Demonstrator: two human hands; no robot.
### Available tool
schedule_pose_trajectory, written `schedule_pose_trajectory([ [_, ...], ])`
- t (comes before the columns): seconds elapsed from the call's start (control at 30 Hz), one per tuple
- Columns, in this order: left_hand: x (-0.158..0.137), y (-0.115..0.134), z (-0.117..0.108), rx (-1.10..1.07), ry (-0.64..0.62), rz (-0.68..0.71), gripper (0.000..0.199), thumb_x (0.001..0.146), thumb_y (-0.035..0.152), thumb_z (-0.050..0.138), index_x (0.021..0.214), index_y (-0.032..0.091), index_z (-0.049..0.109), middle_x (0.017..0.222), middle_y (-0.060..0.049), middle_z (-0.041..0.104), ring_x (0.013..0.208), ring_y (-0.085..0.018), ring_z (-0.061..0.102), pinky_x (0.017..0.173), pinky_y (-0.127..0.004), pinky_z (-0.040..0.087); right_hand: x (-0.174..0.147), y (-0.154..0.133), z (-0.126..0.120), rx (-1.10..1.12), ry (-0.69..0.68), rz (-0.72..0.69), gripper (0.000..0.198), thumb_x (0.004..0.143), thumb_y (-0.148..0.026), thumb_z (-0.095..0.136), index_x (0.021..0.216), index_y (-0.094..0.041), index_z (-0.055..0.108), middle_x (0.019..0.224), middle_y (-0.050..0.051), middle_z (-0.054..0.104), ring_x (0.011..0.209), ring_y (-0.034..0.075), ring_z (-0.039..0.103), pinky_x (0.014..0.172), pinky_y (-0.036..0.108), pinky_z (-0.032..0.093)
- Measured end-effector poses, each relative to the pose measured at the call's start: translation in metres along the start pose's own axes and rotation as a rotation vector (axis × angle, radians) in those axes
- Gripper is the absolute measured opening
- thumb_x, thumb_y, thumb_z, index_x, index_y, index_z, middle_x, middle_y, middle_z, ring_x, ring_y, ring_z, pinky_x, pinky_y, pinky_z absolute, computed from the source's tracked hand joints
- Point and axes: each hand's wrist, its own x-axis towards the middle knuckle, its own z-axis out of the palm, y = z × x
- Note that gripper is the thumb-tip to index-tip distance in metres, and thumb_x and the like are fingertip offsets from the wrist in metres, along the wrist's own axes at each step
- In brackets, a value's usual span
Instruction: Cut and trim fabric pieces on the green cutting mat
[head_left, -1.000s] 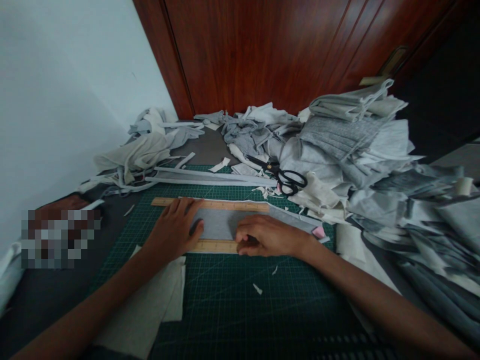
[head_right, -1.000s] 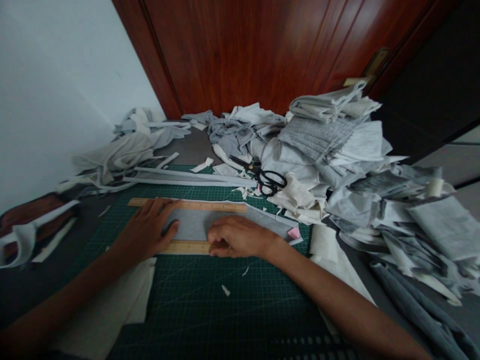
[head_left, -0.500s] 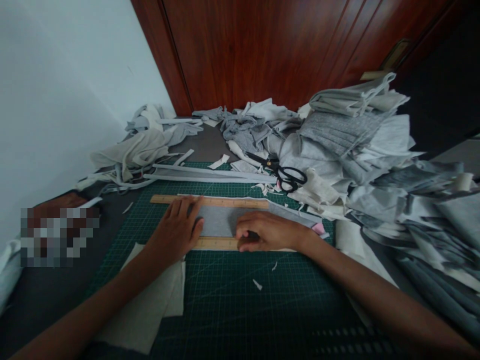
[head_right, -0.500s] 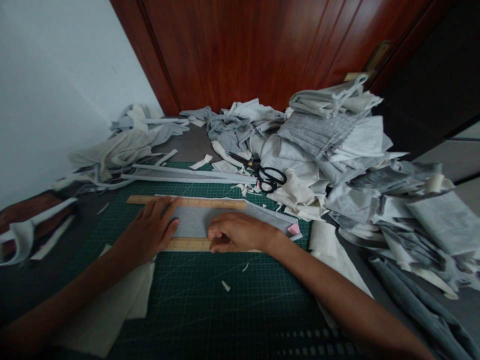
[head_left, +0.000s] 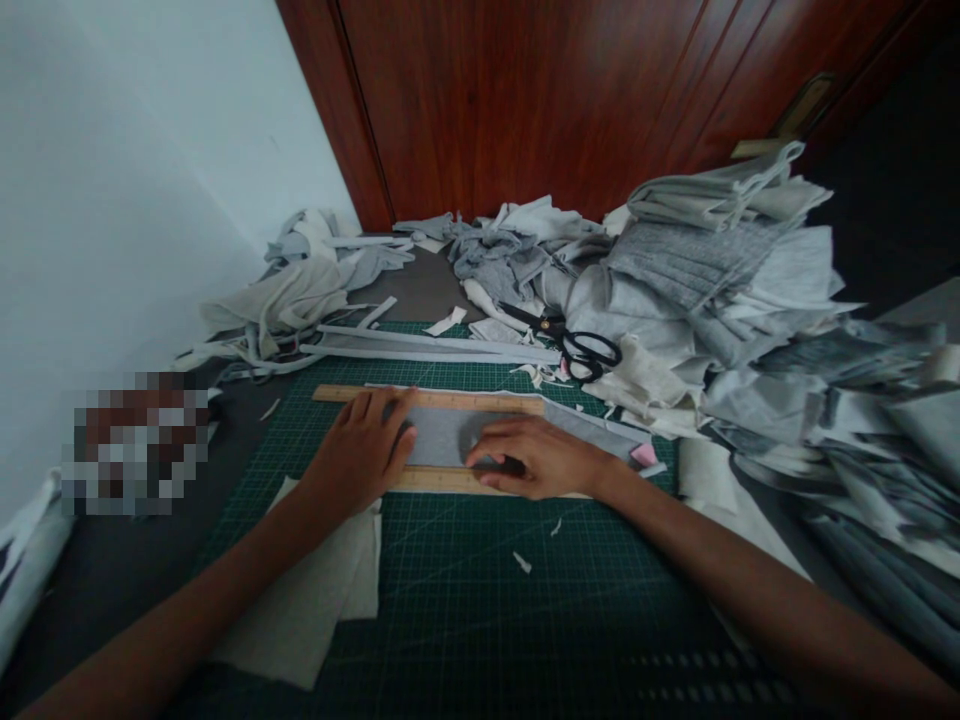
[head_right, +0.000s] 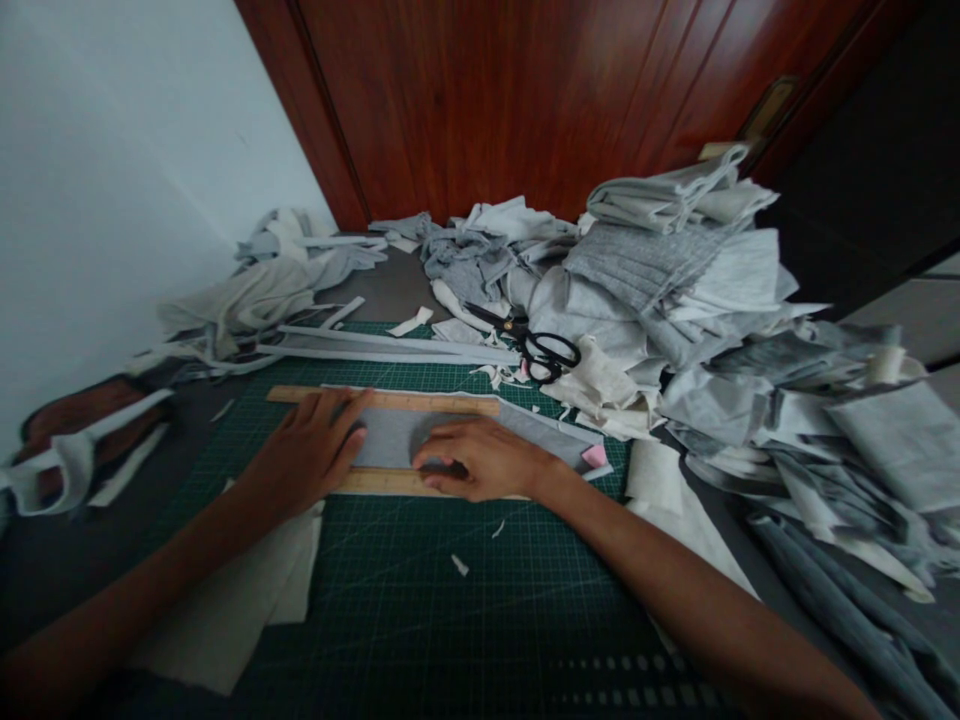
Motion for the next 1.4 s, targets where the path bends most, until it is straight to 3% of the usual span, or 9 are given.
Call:
schedule_pose_trajectory([
  [0.17,0.001,-0.001,-0.002,-0.011,-0.002,0.004,0.054,0.108,0.033,0.032,0.149,0.006,0.054,0.133,-0.023,0.062,0.12,-0.038,0.058,0.102,-0.054,0.052,0.0,-0.001,0.0,-0.034,-0.01,-0.01,0.021,0.103,-0.029,0.062,0.118,-0.019,0.073,0.099,0.004,0.068,0.084,0.016,0.062,0.079,0.03,0.046],
  [0.37,0.003,-0.006,-0.004,-0.074,-0.006,-0.024,0.052,0.109,0.033,0.029,0.146,0.011,0.057,0.13,-0.02,0.063,0.116,-0.036,0.058,0.101,-0.055,0.052,-0.002,0.002,0.003,-0.033,0.041,-0.023,0.031,0.107,-0.036,0.056,0.129,-0.018,0.069,0.111,0.008,0.071,0.098,0.02,0.067,0.09,0.034,0.051],
  [0.57,0.005,-0.007,-0.004,-0.113,-0.021,-0.071,0.054,0.109,0.035,0.026,0.145,0.011,0.057,0.129,-0.019,0.063,0.118,-0.036,0.058,0.103,-0.056,0.05,-0.001,0.003,0.004,-0.005,0.061,-0.025,0.028,0.108,-0.033,0.055,0.127,-0.018,0.069,0.114,0.008,0.073,0.1,0.02,0.068,0.092,0.035,0.052],
  [0.8,0.006,-0.014,-0.003,-0.179,0.083,-0.096,0.051,0.11,0.036,0.026,0.145,0.012,0.054,0.131,-0.018,0.061,0.121,-0.035,0.058,0.108,-0.055,0.046,0.001,0.002,0.004,-0.037,0.052,-0.029,0.027,0.107,-0.032,0.056,0.123,-0.016,0.071,0.111,0.009,0.073,0.098,0.02,0.068,0.089,0.033,0.051],
  [0.87,0.007,-0.014,-0.006,-0.219,0.123,-0.051,0.046,0.11,0.034,0.03,0.142,0.014,0.056,0.132,-0.017,0.06,0.123,-0.034,0.057,0.111,-0.055,0.044,0.001,0.002,0.005,-0.05,0.043,-0.03,0.027,0.106,-0.032,0.057,0.123,-0.017,0.071,0.11,0.008,0.072,0.095,0.02,0.067,0.088,0.033,0.051],
  [0.97,0.008,-0.009,-0.009,-0.311,0.142,0.138,0.037,0.108,0.029,0.037,0.135,0.017,0.059,0.129,-0.014,0.062,0.122,-0.029,0.058,0.109,-0.048,0.047,0.001,0.002,0.006,-0.075,0.038,-0.021,0.028,0.107,-0.032,0.056,0.124,-0.017,0.071,0.108,0.008,0.071,0.094,0.02,0.067,0.087,0.033,0.051],
  [1.1,0.007,0.0,-0.007,-0.298,0.113,0.397,0.028,0.103,0.017,0.042,0.113,0.02,0.069,0.107,-0.008,0.07,0.104,-0.023,0.064,0.097,-0.039,0.052,0.001,0.001,0.008,-0.103,0.055,-0.008,0.03,0.108,-0.032,0.052,0.124,-0.015,0.07,0.109,0.009,0.071,0.099,0.022,0.067,0.09,0.035,0.051],
  [1.23,0.006,0.001,-0.005,-0.266,0.073,0.482,0.03,0.103,0.015,0.041,0.103,0.02,0.071,0.099,-0.006,0.073,0.097,-0.022,0.067,0.095,-0.036,0.054,0.001,0.003,0.011,-0.102,0.068,-0.015,0.028,0.108,-0.032,0.052,0.123,-0.017,0.069,0.108,0.008,0.071,0.098,0.021,0.067,0.092,0.035,0.052],
  [1.4,0.005,0.001,-0.007,-0.27,0.057,0.51,0.03,0.103,0.015,0.041,0.092,0.02,0.069,0.087,-0.004,0.072,0.079,-0.018,0.067,0.075,-0.031,0.052,0.001,0.004,0.012,-0.1,0.085,-0.019,0.026,0.107,-0.032,0.053,0.122,-0.018,0.069,0.107,0.007,0.071,0.096,0.021,0.066,0.093,0.034,0.051],
])
